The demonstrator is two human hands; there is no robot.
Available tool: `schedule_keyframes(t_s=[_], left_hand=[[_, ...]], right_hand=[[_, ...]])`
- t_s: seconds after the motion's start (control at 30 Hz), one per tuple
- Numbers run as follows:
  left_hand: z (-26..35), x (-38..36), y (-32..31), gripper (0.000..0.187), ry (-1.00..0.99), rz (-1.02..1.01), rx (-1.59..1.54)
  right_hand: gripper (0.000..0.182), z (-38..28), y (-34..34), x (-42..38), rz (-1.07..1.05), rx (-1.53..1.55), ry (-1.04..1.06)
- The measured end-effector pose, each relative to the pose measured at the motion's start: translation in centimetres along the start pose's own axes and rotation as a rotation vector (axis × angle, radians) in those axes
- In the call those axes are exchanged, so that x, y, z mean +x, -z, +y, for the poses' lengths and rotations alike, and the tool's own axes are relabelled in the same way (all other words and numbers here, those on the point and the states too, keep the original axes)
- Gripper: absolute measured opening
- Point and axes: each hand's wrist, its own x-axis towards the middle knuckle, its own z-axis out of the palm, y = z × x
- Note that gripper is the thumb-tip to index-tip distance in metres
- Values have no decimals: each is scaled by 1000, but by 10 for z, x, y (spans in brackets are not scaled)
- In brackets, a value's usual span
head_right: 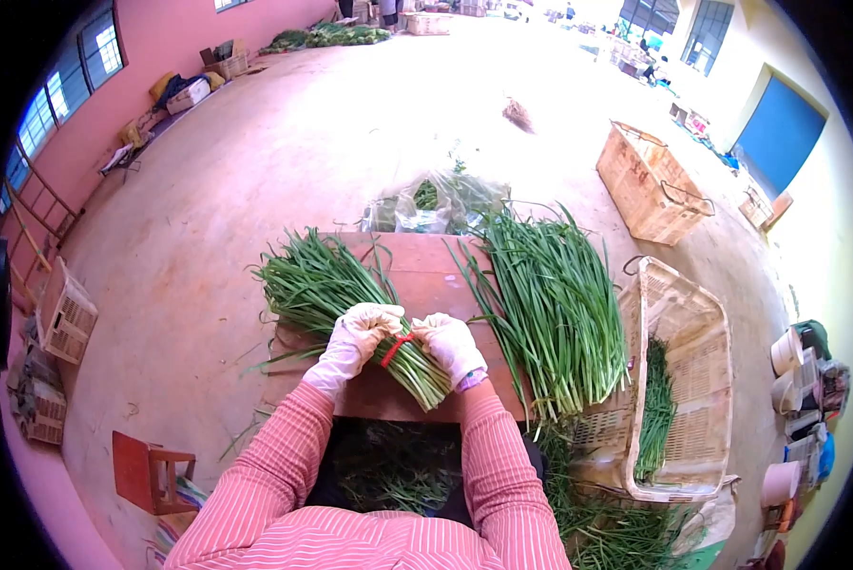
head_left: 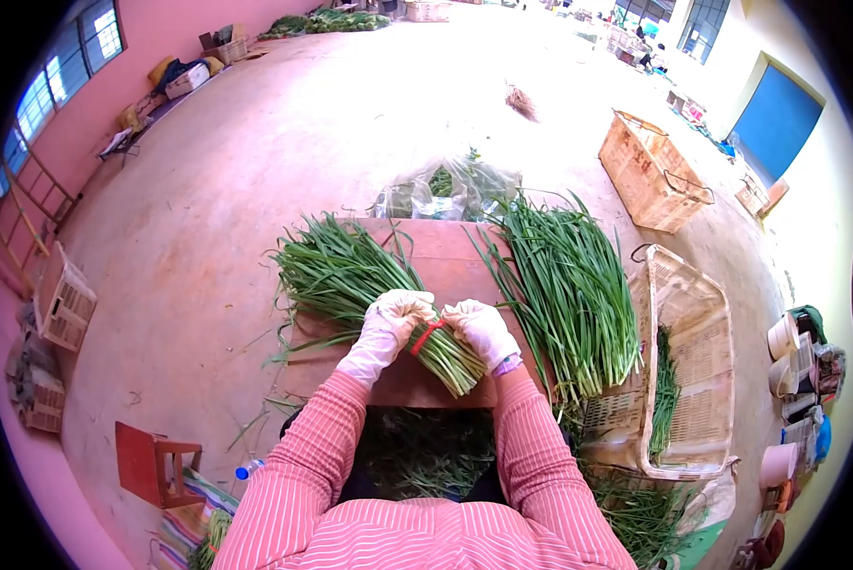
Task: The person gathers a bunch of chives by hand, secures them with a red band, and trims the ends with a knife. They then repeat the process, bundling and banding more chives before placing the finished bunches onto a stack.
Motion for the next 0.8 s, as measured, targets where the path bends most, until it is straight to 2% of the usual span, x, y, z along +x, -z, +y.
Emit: schedule_keyframes(t_s=[0.07, 0.1, 0.13, 0.2, 0.23, 0.27, 0.3, 0.33, 0.37, 0.4, 0.43, 0.47, 0.5, 0.53, 0.57, 0.6, 0.63, 0.67, 0.7, 0.73, 0.8], left_hand=[[-3, 4, -1, 15, 50, 62, -80], [-7, 8, 2, 13, -69, 49, 180], [-8, 13, 2, 12, -189, 36, 438], [12, 15, -4, 8, -172, 6, 550], [15, 17, -6, 8, -232, -31, 708], [16, 19, -7, 8, -285, -71, 867], [11, 23, -6, 12, -233, -97, 823], [21, 23, -5, 16, -306, -129, 892], [-8, 30, 0, 20, -280, -94, 622], [-2, 24, 1, 24, -248, -40, 260], [5, 25, 1, 26, -249, 101, 552], [23, 23, 4, 26, -234, 160, 589], [43, 20, 5, 24, -140, 212, 699], [48, 22, 8, 30, -114, 341, 831], [65, 18, 10, 32, 71, 290, 853], [81, 13, 12, 34, 258, 237, 870], [88, 11, 15, 40, 369, 77, 961], [78, 16, 15, 47, 380, -65, 1186], [54, 15, 20, 51, 179, -214, 1305], [39, 9, 23, 54, -32, -358, 1418], [55, 2, -1, 57, 171, -217, 1192]], right_hand=[[13, -7, -9, -17, 36, -95, 112], [18, 4, -11, -13, 31, -421, 318], [22, 18, -17, -14, 136, -492, 442], [22, 44, -32, -10, 219, -434, 570], [19, 19, -41, -29, 260, -696, 519], [19, 17, -38, -25, 259, -698, 510], [18, 18, -33, -20, 159, -885, 590], [17, 17, -27, -16, 47, -1066, 663], [12, -2, -18, -19, -45, -1014, 705], [7, -17, -8, -22, -142, -950, 730], [6, -10, 0, -15, -28, -621, 699], [10, -1, 4, -8, 95, -300, 655], [16, 6, 1, -5, 95, -183, 705], [21, 6, 0, 0, 102, -69, 781], [26, -7, -1, -8, 122, -489, 907], [29, -2, -5, -5, 98, -554, 872], [26, -1, -15, 1, -140, -86, 597], [24, -10, -24, 5, -370, 368, 305], [25, -21, -23, -3, -401, 137, 343], [24, -8, -23, 1, -261, 49, 416], [25, 11, -13, 15, -177, -353, 568]])
